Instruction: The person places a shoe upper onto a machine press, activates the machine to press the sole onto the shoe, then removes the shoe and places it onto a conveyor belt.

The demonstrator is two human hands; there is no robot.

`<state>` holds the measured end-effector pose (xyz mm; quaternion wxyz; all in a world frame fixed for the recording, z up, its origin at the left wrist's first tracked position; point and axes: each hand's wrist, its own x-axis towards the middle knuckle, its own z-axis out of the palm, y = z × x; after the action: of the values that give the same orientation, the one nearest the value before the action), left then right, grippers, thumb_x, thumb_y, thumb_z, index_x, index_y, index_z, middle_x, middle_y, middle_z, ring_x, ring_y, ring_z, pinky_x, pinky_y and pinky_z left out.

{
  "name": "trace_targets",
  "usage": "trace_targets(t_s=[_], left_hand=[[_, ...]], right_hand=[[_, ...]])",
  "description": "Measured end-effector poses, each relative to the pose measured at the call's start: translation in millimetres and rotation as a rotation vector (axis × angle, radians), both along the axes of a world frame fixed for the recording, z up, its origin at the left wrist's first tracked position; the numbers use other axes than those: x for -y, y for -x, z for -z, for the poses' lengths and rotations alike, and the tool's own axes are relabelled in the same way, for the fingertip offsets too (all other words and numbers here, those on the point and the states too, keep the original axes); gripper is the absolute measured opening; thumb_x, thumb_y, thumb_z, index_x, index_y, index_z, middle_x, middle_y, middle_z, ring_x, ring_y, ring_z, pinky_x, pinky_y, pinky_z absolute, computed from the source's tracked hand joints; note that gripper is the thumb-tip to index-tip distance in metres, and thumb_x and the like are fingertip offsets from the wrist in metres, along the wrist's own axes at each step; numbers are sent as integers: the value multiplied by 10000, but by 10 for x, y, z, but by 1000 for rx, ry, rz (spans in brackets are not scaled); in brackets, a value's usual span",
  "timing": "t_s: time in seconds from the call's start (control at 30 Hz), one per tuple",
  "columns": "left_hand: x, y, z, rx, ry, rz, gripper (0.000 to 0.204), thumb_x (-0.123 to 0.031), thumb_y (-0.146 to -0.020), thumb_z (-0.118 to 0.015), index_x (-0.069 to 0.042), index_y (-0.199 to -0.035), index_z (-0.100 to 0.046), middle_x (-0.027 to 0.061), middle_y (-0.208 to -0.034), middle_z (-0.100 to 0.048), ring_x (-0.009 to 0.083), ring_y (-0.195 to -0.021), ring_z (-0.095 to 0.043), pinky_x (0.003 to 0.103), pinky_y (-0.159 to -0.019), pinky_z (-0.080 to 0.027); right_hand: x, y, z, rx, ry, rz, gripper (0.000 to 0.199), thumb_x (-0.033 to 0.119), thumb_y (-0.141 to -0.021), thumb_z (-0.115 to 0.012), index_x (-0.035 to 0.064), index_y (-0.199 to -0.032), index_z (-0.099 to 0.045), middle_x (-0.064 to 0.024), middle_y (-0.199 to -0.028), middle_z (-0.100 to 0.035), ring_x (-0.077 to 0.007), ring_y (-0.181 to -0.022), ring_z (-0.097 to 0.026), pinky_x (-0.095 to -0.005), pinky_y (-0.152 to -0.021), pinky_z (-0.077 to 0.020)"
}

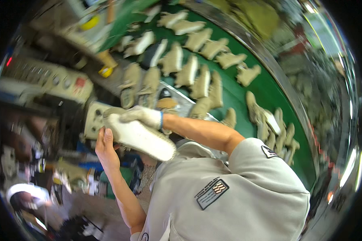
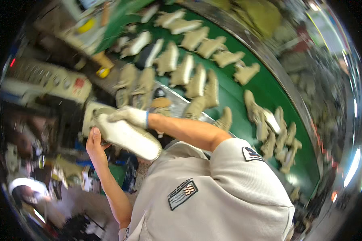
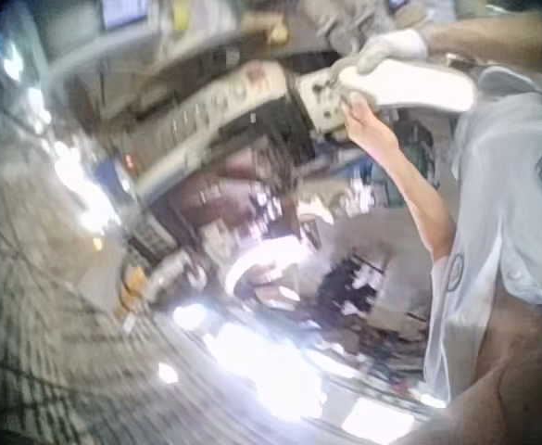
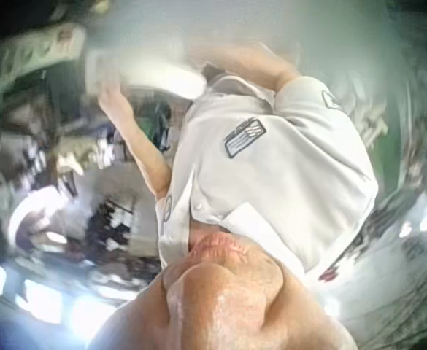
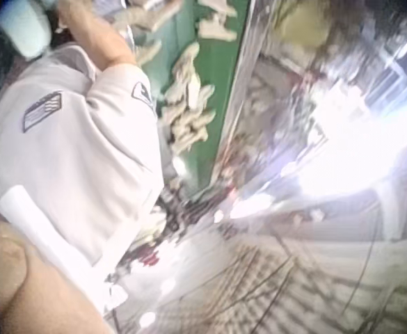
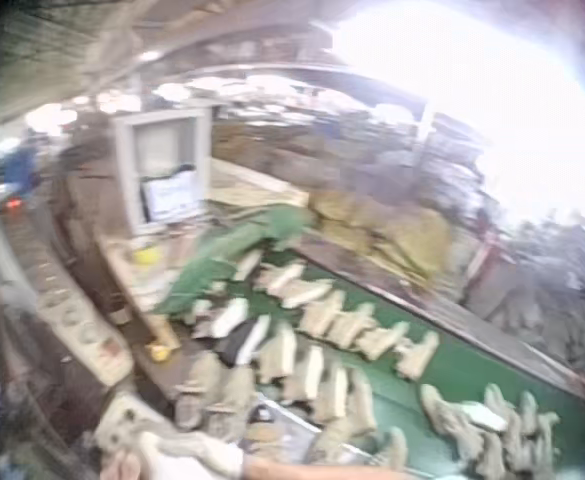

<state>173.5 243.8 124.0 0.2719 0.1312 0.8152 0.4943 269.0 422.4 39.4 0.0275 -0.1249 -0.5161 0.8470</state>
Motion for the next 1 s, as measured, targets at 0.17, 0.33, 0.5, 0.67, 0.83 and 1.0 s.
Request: trace_targets(t_s=[0.17,0.33,0.5,0.67,0.83,1.0], left_hand=[[-583,-302,504,153,-15,261,507,-333,-1005,-638,46,-1339,-593,133,-1136,-720,192,-963,-707,307,-789,-557],[-876,-596,765,233,125,363,440,-259,-973,-689,58,-1271,-624,128,-1091,-721,167,-950,-698,277,-781,-538],[-1300,-810,899,260,173,409,404,-224,-976,-679,62,-1256,-629,127,-1080,-731,174,-916,-710,282,-773,-543],[-1239,-881,912,317,203,406,331,-82,-977,-642,63,-1273,-618,141,-1107,-724,163,-969,-699,271,-835,-536],[-835,-677,832,296,201,299,313,-99,-987,-645,60,-1256,-629,141,-1104,-730,170,-949,-712,270,-826,-543],[-391,-441,810,238,53,238,346,-158,-1005,-637,59,-1274,-616,152,-1100,-730,182,-944,-718,285,-779,-569]], right_hand=[[-1452,-2454,219,725,-235,334,472,416,-883,-683,38,-1155,-758,-88,-1051,-755,-208,-923,-696,-329,-886,-539],[-2556,-4232,394,1505,-835,65,805,669,-770,-721,-53,-1125,-713,-240,-1128,-712,-361,-1050,-685,-409,-900,-525],[-2755,-4292,1879,1496,-851,301,1154,761,-693,-735,-80,-1429,-445,-271,-1358,-600,-381,-1214,-618,-443,-1027,-484],[-2341,-3516,2971,1172,-225,839,880,320,-715,-891,-36,-1409,-485,-220,-1157,-706,-322,-1049,-680,-423,-956,-520],[-2542,-3703,2340,1180,-792,841,924,307,-751,-859,-61,-1461,-397,-268,-1205,-681,-353,-1085,-683,-399,-937,-528],[-2745,-3267,783,880,-1012,752,846,269,-755,-848,-2,-1452,-452,-216,-1157,-705,-322,-1009,-705,-390,-917,-540]])
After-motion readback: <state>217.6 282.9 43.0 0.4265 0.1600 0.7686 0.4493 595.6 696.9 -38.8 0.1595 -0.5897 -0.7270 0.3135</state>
